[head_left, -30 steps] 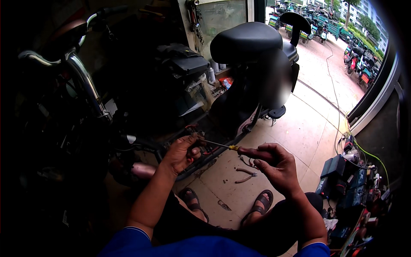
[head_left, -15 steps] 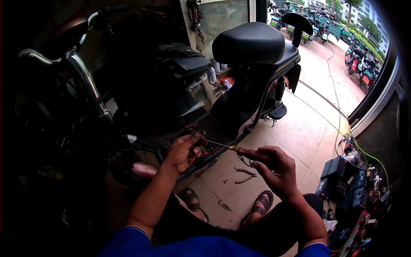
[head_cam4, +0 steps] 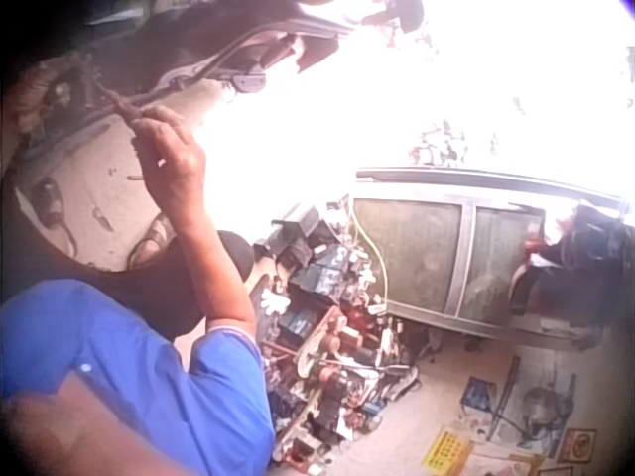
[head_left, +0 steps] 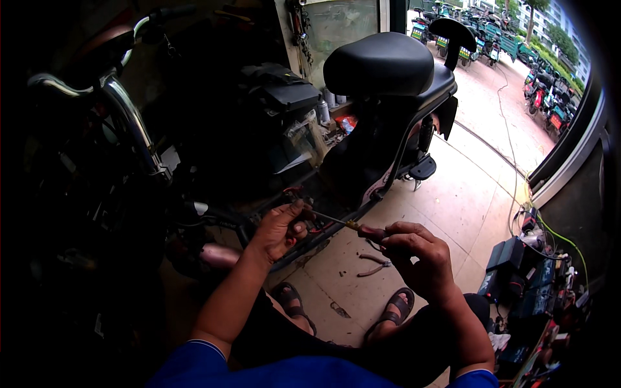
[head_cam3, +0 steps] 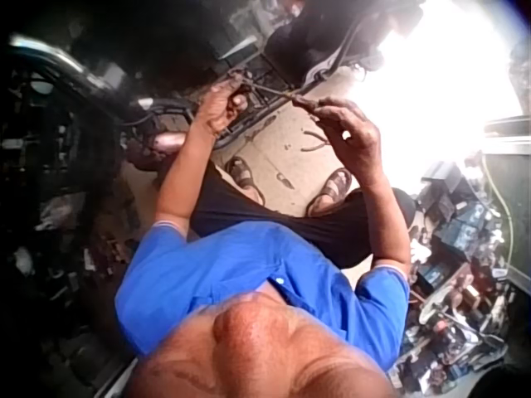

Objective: The person uses a screwdriver and pliers to manipulate wires and screws within the battery compartment of a scooter. They tighten terminal connections and handle small wiring components by hand.

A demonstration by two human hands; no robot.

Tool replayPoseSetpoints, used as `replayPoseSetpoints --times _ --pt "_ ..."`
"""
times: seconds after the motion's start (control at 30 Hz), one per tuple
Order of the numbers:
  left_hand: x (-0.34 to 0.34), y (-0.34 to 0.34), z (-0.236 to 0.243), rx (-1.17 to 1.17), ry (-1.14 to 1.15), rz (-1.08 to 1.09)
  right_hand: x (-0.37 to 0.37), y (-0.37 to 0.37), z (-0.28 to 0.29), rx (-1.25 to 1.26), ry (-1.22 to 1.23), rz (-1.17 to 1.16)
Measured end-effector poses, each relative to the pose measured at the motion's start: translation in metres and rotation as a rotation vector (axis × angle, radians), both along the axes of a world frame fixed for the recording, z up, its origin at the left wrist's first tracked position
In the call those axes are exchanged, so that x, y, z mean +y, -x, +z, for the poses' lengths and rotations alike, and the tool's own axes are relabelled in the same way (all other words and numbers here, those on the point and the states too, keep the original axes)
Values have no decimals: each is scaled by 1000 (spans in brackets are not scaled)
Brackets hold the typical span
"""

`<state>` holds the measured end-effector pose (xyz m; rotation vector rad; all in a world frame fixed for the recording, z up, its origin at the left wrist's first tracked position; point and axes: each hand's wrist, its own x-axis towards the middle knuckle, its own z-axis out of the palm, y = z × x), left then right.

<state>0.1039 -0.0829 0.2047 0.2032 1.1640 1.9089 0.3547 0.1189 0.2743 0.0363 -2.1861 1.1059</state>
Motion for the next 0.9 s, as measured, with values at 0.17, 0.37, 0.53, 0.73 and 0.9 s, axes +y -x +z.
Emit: replayPoseSetpoints --times 0.17,0.37,0.53,0.73,0.9 --pt "-5 5 -5 23 2 -70 -1 6 9 82 -167 58" --pt "-5 3 -7 2 22 -88 3 -9 25 -90 -464 40" --pt "-3 3 -6 11 1 -87 -4 2 6 48 -80 -2" --pt "-3 0 5 -8 -153 -77 -8 -4 -8 -242 781 -54" --pt "-6 4 -1 -74 -140 4 1 -14 -1 -270 1022 -137"
